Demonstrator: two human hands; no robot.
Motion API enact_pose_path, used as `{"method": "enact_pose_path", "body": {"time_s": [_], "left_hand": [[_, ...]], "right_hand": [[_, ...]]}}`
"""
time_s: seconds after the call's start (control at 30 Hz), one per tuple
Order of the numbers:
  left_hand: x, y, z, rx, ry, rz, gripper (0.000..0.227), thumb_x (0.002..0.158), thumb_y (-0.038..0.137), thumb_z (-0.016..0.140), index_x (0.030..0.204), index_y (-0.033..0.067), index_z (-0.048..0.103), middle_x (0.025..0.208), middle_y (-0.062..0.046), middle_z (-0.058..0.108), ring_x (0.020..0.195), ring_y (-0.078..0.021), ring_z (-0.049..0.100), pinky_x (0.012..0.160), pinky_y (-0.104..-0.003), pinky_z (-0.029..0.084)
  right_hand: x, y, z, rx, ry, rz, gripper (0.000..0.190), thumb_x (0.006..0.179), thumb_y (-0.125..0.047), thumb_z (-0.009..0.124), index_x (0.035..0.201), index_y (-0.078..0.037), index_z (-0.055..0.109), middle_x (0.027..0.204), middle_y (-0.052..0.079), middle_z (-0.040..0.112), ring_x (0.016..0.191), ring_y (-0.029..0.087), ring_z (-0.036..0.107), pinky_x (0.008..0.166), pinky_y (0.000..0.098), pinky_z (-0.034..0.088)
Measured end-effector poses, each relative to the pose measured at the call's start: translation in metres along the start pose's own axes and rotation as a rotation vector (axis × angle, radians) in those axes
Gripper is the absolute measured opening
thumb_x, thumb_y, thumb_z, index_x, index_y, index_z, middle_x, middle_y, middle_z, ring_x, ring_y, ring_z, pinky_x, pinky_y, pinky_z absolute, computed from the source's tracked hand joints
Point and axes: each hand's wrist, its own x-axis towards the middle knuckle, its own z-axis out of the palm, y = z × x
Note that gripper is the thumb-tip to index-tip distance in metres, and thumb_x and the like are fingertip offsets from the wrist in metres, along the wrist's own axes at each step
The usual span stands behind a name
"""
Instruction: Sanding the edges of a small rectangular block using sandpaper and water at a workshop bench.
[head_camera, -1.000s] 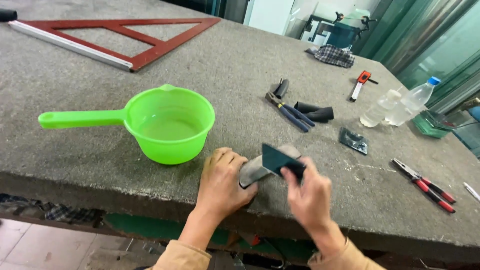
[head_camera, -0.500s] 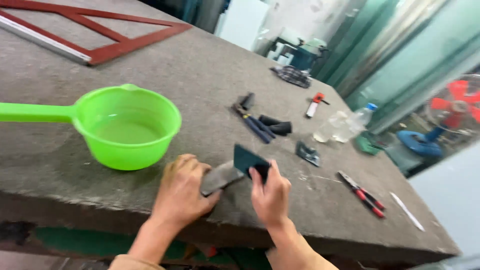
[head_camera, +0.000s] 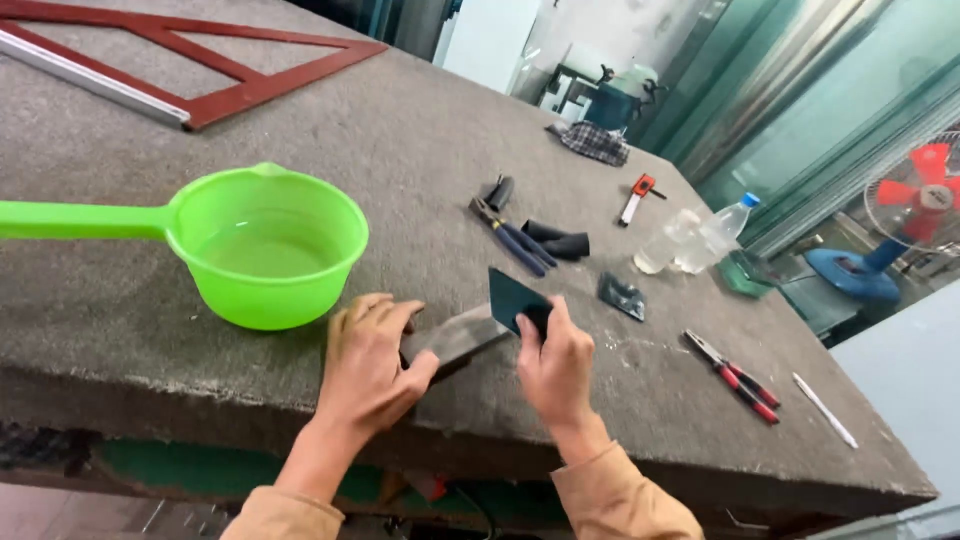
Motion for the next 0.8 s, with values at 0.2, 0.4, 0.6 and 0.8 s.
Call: {"method": "enact_pose_path", "body": {"time_s": [0.2,0.4,0.6,0.8], "left_hand": [[0.002,-0.012,0.01,-0.112,0.009,-0.014,0.054,0.092,0.036,0.061,0.141,0.0197,0.076,0.108,-0.002,0.077,0.137,-0.0276,0.063,0.117,-0.051,0.042],[-0.005,-0.018,0.028,-0.064,0.146,0.045,0.047,0.1,0.032,0.064,0.142,0.0163,0.077,0.124,-0.014,0.078,0.141,-0.0357,0.063,0.12,-0.053,0.041],[0.0,-0.004,0.004,-0.141,0.064,0.008,0.043,0.101,0.034,0.053,0.134,0.0215,0.078,0.105,-0.002,0.075,0.132,-0.0277,0.065,0.119,-0.049,0.041],[0.0,-0.004,0.004,-0.118,-0.005,-0.028,0.04,0.101,0.038,0.052,0.127,0.0227,0.079,0.104,-0.001,0.074,0.136,-0.0254,0.063,0.121,-0.05,0.04]], "right_hand": [[-0.007,0.0,0.003,-0.101,-0.009,-0.064,0.018,0.104,-0.014,0.079,0.109,0.0,0.067,0.072,0.023,0.067,0.063,0.048,0.072,0.057,0.0539,0.055],[-0.014,-0.023,0.002,-0.04,-0.061,0.046,0.022,0.097,-0.017,0.085,0.095,-0.006,0.066,0.069,0.023,0.069,0.067,0.052,0.073,0.057,0.0505,0.057],[-0.016,-0.036,-0.004,0.02,-0.11,0.175,0.021,0.095,-0.02,0.088,0.097,-0.01,0.07,0.069,0.021,0.071,0.071,0.048,0.077,0.058,0.0485,0.057],[0.011,-0.02,-0.022,0.142,-0.075,0.434,0.012,0.099,-0.011,0.084,0.107,-0.005,0.077,0.088,0.023,0.08,0.09,0.043,0.083,0.073,0.0562,0.062]]}}
